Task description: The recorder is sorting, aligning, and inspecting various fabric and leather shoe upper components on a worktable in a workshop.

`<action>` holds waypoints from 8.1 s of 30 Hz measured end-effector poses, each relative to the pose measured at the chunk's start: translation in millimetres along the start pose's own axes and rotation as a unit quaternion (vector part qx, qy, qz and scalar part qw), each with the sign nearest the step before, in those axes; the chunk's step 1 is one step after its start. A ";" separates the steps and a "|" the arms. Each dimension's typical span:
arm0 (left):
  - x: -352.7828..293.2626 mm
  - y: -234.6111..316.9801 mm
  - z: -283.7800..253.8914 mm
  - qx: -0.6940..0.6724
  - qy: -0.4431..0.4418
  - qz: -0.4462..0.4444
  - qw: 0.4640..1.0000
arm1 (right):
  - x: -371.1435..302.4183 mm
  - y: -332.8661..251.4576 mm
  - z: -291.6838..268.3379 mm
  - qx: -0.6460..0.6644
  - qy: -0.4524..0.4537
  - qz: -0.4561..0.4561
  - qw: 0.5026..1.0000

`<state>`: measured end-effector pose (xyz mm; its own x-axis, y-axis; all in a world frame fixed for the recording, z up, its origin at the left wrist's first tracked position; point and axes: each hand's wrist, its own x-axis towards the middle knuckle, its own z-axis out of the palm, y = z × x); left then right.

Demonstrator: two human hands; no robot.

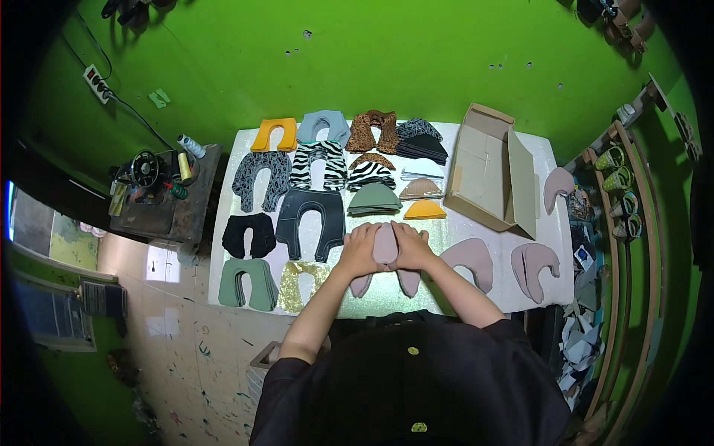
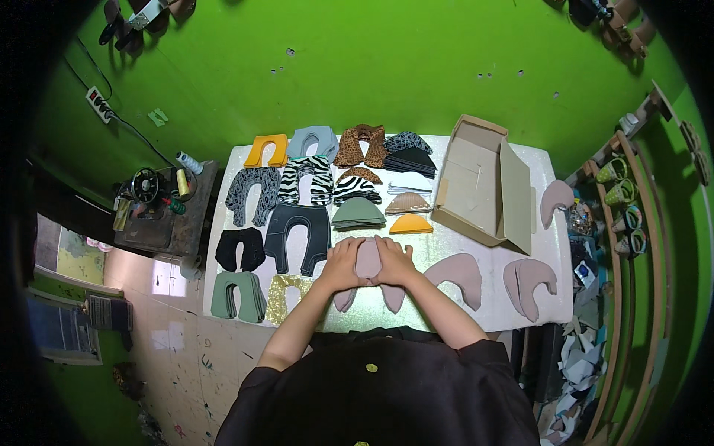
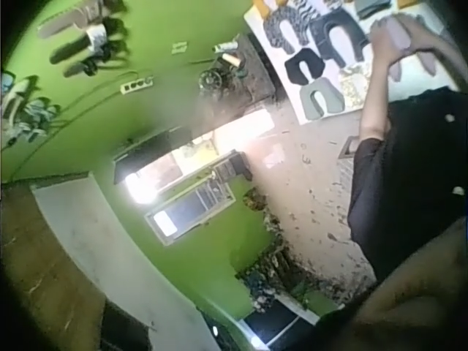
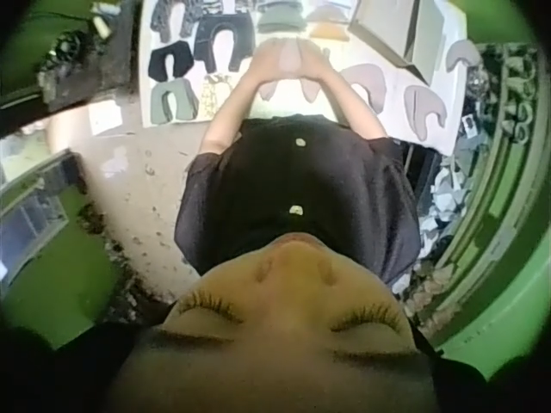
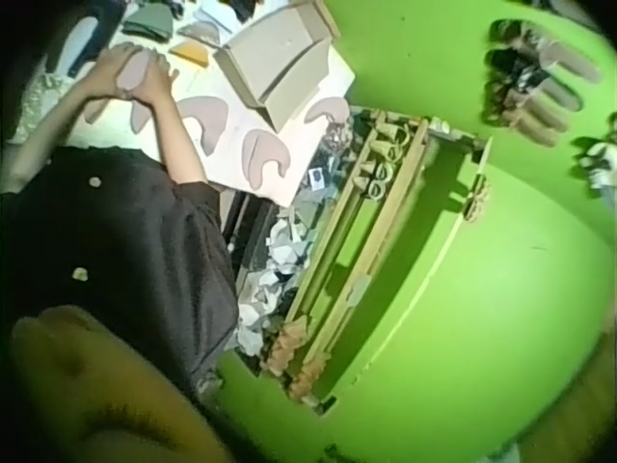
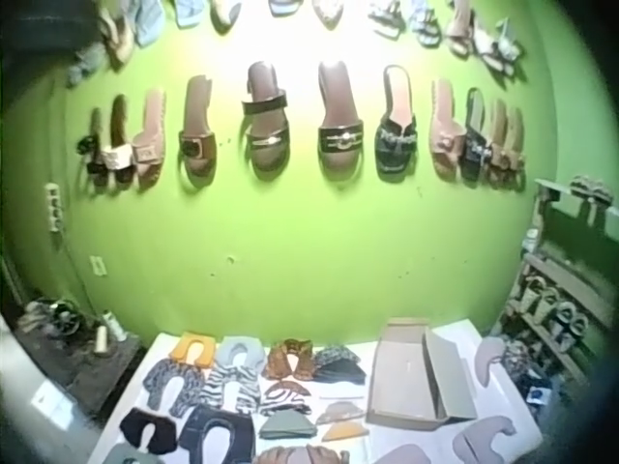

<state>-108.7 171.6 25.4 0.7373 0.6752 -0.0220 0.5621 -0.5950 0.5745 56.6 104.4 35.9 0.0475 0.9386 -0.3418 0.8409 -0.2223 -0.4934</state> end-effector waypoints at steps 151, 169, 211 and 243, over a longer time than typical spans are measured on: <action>-49.8 20.5 41.9 0.089 0.274 -0.204 0.936 | -62.6 28.4 18.3 0.075 0.140 0.060 0.985; -36.7 31.7 46.9 0.151 0.052 -0.125 0.979 | -52.4 50.4 25.6 0.059 0.101 -0.151 0.982; 94.7 310.8 255.9 -0.078 -0.039 0.000 0.996 | -236.1 348.2 -95.4 0.011 0.201 0.238 0.950; 7.3 196.3 147.3 -0.043 0.171 -0.044 0.983 | -165.8 207.7 -29.2 -0.024 0.345 -0.092 0.934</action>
<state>62.2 -4.5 17.5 0.5101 0.8384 0.1921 0.5734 -0.4979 0.6506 239.1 -89.7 13.4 0.2216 0.9104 0.3494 0.8916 -0.0440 -0.4508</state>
